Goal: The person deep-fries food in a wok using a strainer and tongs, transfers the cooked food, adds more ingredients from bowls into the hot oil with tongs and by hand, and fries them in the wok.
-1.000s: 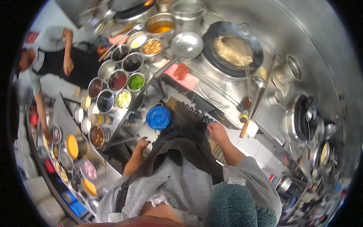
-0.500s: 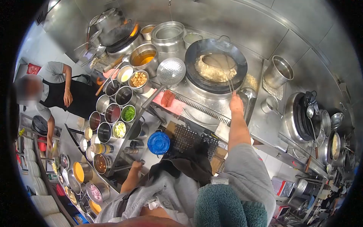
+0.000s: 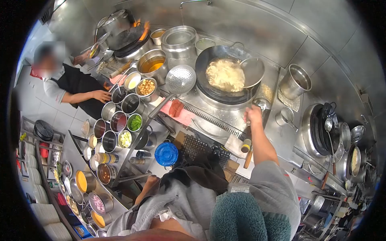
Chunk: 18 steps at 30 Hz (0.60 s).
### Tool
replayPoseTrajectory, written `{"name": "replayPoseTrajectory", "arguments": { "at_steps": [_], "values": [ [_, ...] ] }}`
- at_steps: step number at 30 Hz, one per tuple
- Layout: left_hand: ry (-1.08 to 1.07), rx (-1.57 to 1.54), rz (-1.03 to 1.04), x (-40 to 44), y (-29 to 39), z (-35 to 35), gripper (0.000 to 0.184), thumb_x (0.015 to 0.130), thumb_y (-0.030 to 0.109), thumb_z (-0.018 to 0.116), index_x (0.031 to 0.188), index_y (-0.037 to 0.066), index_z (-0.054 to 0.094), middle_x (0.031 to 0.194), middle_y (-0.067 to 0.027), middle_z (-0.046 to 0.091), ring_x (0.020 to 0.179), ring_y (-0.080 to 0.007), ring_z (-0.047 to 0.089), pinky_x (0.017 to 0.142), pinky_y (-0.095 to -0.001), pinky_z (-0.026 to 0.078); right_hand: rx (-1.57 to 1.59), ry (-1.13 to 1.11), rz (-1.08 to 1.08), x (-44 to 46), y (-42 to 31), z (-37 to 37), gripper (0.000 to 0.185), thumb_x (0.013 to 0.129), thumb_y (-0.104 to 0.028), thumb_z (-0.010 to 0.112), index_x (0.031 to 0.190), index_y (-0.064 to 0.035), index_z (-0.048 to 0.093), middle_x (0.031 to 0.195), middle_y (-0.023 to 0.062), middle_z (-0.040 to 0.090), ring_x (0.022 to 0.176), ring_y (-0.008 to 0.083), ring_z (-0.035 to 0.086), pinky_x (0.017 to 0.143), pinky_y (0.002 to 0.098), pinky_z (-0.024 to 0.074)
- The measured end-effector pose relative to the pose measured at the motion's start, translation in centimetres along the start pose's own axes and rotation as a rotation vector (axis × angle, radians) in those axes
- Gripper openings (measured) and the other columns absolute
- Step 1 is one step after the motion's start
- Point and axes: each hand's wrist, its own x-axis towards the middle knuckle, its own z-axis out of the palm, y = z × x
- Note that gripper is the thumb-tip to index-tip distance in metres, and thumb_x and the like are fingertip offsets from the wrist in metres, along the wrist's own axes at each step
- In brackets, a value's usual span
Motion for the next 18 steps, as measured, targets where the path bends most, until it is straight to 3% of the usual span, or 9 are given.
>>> {"name": "replayPoseTrajectory", "arguments": {
  "at_steps": [3, 5, 6, 8, 9, 11, 14, 18],
  "values": [
    [0.112, -0.082, -0.033, -0.7, -1.1, 0.9, 0.036, 0.076, 0.024, 0.066, 0.106, 0.004, 0.060, 0.085, -0.0126, 0.065, 0.067, -0.0212, 0.064, 0.051, -0.0367, 0.053, 0.159, -0.125, 0.035, 2.0, 0.8, 4.6, 0.024, 0.085, -0.004, 0.055, 0.104, 0.0085, 0.048, 0.058, 0.0105, 0.054, 0.040, 0.0216, 0.051, 0.034, 0.0365, 0.0402],
    [-0.041, 0.182, 0.069, 0.9, -2.6, 0.2, 0.039, 0.076, 0.023, 0.067, 0.110, 0.005, 0.059, 0.086, -0.0124, 0.065, 0.066, -0.0225, 0.063, 0.052, -0.0364, 0.053, 0.260, -0.105, 0.003, 2.7, 1.2, 7.8, 0.006, 0.086, -0.005, 0.055, 0.084, 0.0001, 0.052, 0.058, 0.0087, 0.053, 0.039, 0.0185, 0.048, 0.033, 0.0336, 0.0371],
    [-0.036, 0.181, 0.064, 0.4, -1.9, -0.2, 0.039, 0.076, 0.023, 0.067, 0.110, 0.005, 0.059, 0.086, -0.0124, 0.065, 0.066, -0.0225, 0.063, 0.052, -0.0364, 0.053, 0.274, -0.165, 0.019, 2.2, 0.1, 8.7, 0.006, 0.087, -0.007, 0.055, 0.084, -0.0024, 0.053, 0.058, 0.0078, 0.054, 0.038, 0.0171, 0.047, 0.034, 0.0324, 0.0369],
    [0.032, -0.171, -0.330, -0.9, 0.9, -2.0, 0.046, 0.076, 0.019, 0.067, 0.118, 0.006, 0.055, 0.089, -0.0129, 0.065, 0.068, -0.0232, 0.063, 0.052, -0.0360, 0.053, 0.278, -0.149, 0.006, 0.9, -1.7, 8.9, 0.006, 0.087, -0.007, 0.055, 0.084, -0.0027, 0.053, 0.057, 0.0073, 0.053, 0.038, 0.0165, 0.047, 0.034, 0.0320, 0.0367],
    [0.029, -0.169, -0.332, -0.9, 1.1, -2.6, 0.046, 0.076, 0.019, 0.067, 0.118, 0.006, 0.055, 0.089, -0.0129, 0.065, 0.068, -0.0232, 0.063, 0.052, -0.0360, 0.053, 0.275, -0.129, -0.009, 0.2, -2.2, 8.8, 0.006, 0.087, -0.008, 0.055, 0.085, -0.0029, 0.053, 0.057, 0.0068, 0.053, 0.038, 0.0158, 0.046, 0.033, 0.0316, 0.0364],
    [0.163, -0.358, -0.272, -0.9, 1.5, -3.1, 0.054, 0.076, 0.017, 0.067, 0.126, 0.007, 0.050, 0.088, -0.0132, 0.065, 0.069, -0.0225, 0.063, 0.052, -0.0361, 0.052, 0.280, -0.140, -0.020, -1.4, -2.6, 7.4, 0.009, 0.088, -0.008, 0.054, 0.094, -0.0005, 0.055, 0.056, 0.0059, 0.052, 0.037, 0.0154, 0.045, 0.032, 0.0310, 0.0350],
    [0.188, -0.465, -0.227, -1.0, 2.3, -3.1, 0.056, 0.075, 0.016, 0.066, 0.127, 0.007, 0.049, 0.086, -0.0132, 0.065, 0.068, -0.0216, 0.063, 0.051, -0.0368, 0.052, 0.133, -0.087, -0.097, -4.9, -3.7, 4.8, 0.027, 0.087, -0.006, 0.052, 0.114, 0.0012, 0.054, 0.056, 0.0048, 0.051, 0.035, 0.0157, 0.044, 0.031, 0.0303, 0.0343],
    [0.106, -0.330, -0.224, -0.5, 1.8, -1.6, 0.051, 0.074, 0.016, 0.065, 0.122, 0.004, 0.054, 0.084, -0.0121, 0.064, 0.067, -0.0219, 0.062, 0.053, -0.0376, 0.052, -0.181, -0.013, -0.152, -8.1, -6.3, 3.0, 0.034, 0.088, -0.008, 0.050, 0.122, -0.0038, 0.052, 0.057, 0.0040, 0.052, 0.037, 0.0153, 0.047, 0.032, 0.0308, 0.0384]
  ]
}}
